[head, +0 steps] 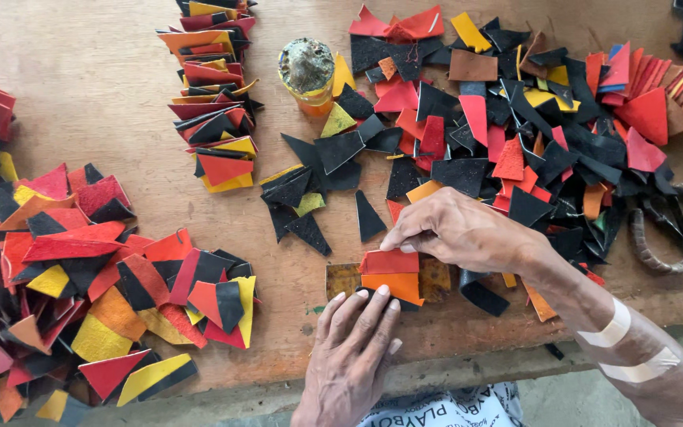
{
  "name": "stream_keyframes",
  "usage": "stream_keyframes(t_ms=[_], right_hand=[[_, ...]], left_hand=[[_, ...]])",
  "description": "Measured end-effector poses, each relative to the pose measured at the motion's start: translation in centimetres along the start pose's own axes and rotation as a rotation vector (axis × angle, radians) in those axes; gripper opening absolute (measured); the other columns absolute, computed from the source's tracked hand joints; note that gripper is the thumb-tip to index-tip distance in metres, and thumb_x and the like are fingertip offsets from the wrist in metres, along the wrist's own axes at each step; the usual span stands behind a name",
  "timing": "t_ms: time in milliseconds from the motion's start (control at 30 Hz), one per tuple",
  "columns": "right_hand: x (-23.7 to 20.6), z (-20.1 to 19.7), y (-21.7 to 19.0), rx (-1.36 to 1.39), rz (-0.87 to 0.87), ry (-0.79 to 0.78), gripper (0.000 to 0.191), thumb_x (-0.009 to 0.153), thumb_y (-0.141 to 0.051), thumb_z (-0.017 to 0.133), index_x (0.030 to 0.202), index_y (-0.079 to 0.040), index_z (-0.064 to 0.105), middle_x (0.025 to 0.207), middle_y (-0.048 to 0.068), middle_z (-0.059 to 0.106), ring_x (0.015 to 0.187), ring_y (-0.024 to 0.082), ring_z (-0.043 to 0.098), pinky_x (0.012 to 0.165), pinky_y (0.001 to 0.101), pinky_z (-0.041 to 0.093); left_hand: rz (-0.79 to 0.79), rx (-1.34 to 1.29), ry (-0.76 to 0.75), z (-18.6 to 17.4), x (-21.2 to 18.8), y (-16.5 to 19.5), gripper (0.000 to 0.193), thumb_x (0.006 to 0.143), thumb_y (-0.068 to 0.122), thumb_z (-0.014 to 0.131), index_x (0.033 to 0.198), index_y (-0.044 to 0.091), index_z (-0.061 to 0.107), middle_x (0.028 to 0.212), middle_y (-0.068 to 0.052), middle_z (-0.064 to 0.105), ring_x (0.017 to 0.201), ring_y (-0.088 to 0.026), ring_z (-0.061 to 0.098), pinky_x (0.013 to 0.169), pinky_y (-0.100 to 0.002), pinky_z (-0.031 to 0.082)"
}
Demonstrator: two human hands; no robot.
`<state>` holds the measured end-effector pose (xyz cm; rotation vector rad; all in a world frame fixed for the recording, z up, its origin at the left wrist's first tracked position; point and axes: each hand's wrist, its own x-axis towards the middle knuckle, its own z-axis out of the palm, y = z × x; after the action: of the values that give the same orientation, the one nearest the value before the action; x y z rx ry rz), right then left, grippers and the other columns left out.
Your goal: The person repeatedly picks small triangular felt pieces in red, black, yellow, and orange from a pile, places them on a small wooden board, folds or presses them, and sets them aside. The hands work continuously with the pieces and a pair of scissors is visible on the table.
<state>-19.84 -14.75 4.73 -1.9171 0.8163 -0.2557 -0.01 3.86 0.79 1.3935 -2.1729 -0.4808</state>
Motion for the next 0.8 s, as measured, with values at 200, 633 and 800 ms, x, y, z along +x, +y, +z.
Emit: stream_keyframes(t_ms=[200, 633, 800], right_hand=[[-0.2, -0.1, -0.9, -0.016, 0.03, -0.046, 0.027, 0.077, -0.008, 0.076, 0.104, -0.004, 0.077, 0.093, 0.009, 0.079, 0.082, 0.024, 0.076, 0.075, 0.0348, 0.058], [-1.3, -0.6, -1.7, 0.114, 0.238, 0.13, 0.023, 0.082, 0.001, 0.075, 0.104, -0.005, 0.071, 0.083, 0.006, 0.061, 0.076, 0.016, 0.057, 0.067, 0.0328, 0.05], [-1.7, -0.9, -2.8, 0.462, 0.204, 0.22, 0.025, 0.081, 0.0, 0.076, 0.103, -0.004, 0.066, 0.094, -0.001, 0.069, 0.089, 0.007, 0.067, 0.078, 0.027, 0.057]], left_hand=[[-0.017, -0.032, 0.052, -0.2, 0.4, 0.0, 0.044, 0.091, 0.02, 0.073, 0.133, 0.008, 0.064, 0.146, -0.007, 0.059, 0.131, -0.028, 0.055, 0.114, -0.05, 0.038], [-0.346, -0.188, 0.226, -1.2, 4.3, 0.6, 0.035, 0.077, 0.005, 0.078, 0.108, 0.003, 0.062, 0.11, -0.014, 0.062, 0.104, -0.033, 0.059, 0.087, -0.043, 0.049], [-0.38, -0.394, 0.229, -1.8, 4.1, 0.1, 0.025, 0.082, 0.004, 0.078, 0.105, 0.002, 0.069, 0.095, -0.01, 0.067, 0.092, -0.027, 0.064, 0.08, -0.039, 0.053]])
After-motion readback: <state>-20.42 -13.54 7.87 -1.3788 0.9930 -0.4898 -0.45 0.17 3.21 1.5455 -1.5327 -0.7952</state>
